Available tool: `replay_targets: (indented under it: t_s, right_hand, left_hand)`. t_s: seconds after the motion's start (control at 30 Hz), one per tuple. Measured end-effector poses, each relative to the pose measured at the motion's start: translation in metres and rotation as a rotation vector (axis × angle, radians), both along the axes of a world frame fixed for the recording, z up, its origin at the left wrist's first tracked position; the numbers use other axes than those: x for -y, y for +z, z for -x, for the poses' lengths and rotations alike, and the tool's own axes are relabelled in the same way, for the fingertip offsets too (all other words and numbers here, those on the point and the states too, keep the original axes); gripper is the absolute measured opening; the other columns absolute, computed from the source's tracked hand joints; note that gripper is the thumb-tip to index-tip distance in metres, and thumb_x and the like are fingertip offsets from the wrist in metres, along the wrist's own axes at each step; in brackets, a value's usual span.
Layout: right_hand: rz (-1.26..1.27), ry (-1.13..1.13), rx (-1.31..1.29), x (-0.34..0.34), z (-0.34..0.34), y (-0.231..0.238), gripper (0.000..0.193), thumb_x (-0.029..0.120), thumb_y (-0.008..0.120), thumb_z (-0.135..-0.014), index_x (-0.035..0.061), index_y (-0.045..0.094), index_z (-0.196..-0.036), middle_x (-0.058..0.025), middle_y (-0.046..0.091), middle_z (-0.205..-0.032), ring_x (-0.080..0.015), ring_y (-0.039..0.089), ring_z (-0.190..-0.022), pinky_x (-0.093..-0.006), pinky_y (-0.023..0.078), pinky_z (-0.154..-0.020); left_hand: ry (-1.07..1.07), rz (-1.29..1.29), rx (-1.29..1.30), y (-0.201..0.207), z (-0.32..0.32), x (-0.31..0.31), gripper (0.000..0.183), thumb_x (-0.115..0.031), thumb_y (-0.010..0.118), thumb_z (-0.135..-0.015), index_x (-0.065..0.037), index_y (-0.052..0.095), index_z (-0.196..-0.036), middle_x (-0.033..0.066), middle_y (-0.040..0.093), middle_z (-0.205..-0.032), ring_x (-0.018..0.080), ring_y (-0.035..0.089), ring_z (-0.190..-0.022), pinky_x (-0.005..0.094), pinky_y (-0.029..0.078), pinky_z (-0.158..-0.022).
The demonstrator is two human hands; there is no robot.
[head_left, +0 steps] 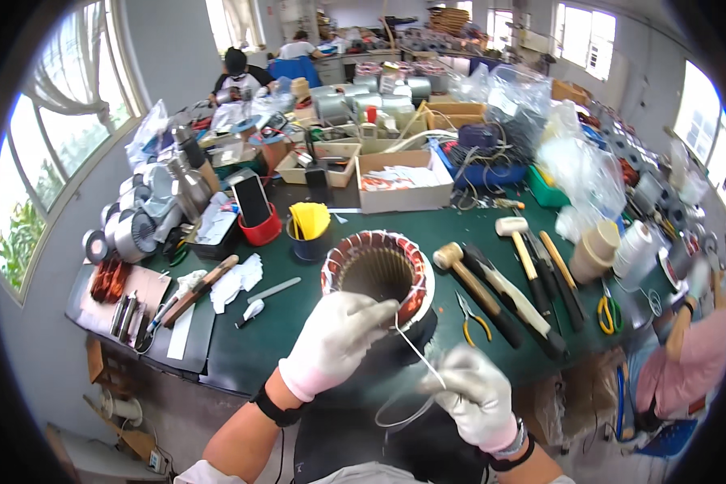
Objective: The person is wiring a motor stator using white thread and a tool.
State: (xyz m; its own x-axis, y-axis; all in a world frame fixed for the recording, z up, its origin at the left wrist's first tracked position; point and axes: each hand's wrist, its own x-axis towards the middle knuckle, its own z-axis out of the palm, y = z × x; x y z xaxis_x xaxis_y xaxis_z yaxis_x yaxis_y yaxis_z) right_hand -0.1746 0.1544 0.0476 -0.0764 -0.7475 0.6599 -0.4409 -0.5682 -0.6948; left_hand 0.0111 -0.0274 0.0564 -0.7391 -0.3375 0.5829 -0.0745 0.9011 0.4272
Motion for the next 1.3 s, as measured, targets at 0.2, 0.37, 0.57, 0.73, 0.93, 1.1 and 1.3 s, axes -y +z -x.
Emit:
replay_targets:
  t_s: [0.2,0.37,0.57,0.73,0.93,1.1,1.3]
  right_hand:
    - [-0.159,0.236,0.748,0.073,-0.013,0.019,0.035,0.026,0.062,-0.112,-0.0054,0.069,-0.098,-0.0065,0.071,-0.080,-0.0110,0.061,-0.066,-0.0249,0.050,-0.066]
    - [-0.137,0.005,0.781,0.031,-0.007,-0.028,0.035,0.019,0.061,-0.108,-0.0079,0.068,-0.088,-0.0116,0.070,-0.070,-0.0156,0.064,-0.062,-0.0304,0.053,-0.063]
    - [-0.181,0.009,0.709,0.037,-0.009,-0.014,0.032,0.018,0.060,-0.107,-0.0073,0.068,-0.089,-0.0118,0.070,-0.072,-0.0160,0.065,-0.063,-0.0308,0.053,-0.063]
    - [-0.298,-0.121,0.363,0.035,-0.017,0.001,0.027,0.019,0.063,-0.104,-0.0009,0.070,-0.088,-0.0096,0.070,-0.073,-0.0202,0.069,-0.062,-0.0310,0.053,-0.062]
    - [0.005,-0.146,-0.370,0.020,-0.025,0.017,0.025,0.027,0.074,-0.095,0.0093,0.071,-0.112,-0.0124,0.071,-0.121,-0.0325,0.069,-0.109,-0.0442,0.053,-0.092]
    - [-0.086,-0.294,-0.350,-0.043,-0.006,0.016,0.031,0.034,0.076,-0.089,0.0168,0.068,-0.114,-0.0073,0.064,-0.067,-0.0284,0.067,-0.056,-0.0391,0.049,-0.049]
    - [-0.369,-0.445,0.099,-0.015,-0.001,-0.016,0.037,0.001,0.065,-0.100,0.0060,0.060,-0.136,-0.0212,0.074,-0.102,-0.0418,0.074,-0.092,-0.0445,0.059,-0.080]
  left_hand:
    - [-0.110,0.047,-0.090,-0.004,0.009,0.026,0.047,-0.002,0.081,-0.079,-0.003,0.075,-0.125,0.0138,0.073,-0.104,0.0361,0.070,-0.092,0.0451,0.055,-0.081]
    - [-0.199,0.080,-0.153,-0.010,0.033,0.030,0.040,-0.008,0.086,-0.076,-0.002,0.080,-0.115,0.0111,0.075,-0.092,0.0296,0.073,-0.077,0.0421,0.054,-0.068]
    - [-0.189,0.067,-0.100,-0.009,0.027,0.034,0.043,-0.010,0.084,-0.080,-0.003,0.076,-0.121,0.0116,0.075,-0.096,0.0318,0.073,-0.084,0.0421,0.054,-0.072]
    - [-0.001,0.077,0.020,0.000,0.027,0.016,0.047,-0.021,0.090,-0.075,-0.004,0.077,-0.117,0.0102,0.073,-0.096,0.0317,0.069,-0.091,0.0439,0.053,-0.081]
    - [0.087,0.048,-0.022,-0.003,0.018,0.009,0.028,-0.008,0.086,-0.074,-0.005,0.079,-0.101,0.0089,0.073,-0.096,0.0301,0.068,-0.095,0.0418,0.052,-0.089]
    - [0.043,0.055,0.070,0.007,0.005,0.010,0.030,-0.003,0.082,-0.076,0.000,0.078,-0.106,0.0129,0.071,-0.102,0.0296,0.066,-0.097,0.0384,0.054,-0.087]
    - [0.118,-0.046,0.091,-0.001,0.006,0.014,0.033,-0.004,0.085,-0.076,-0.003,0.078,-0.109,0.0115,0.067,-0.103,0.0271,0.063,-0.099,0.0354,0.053,-0.086]
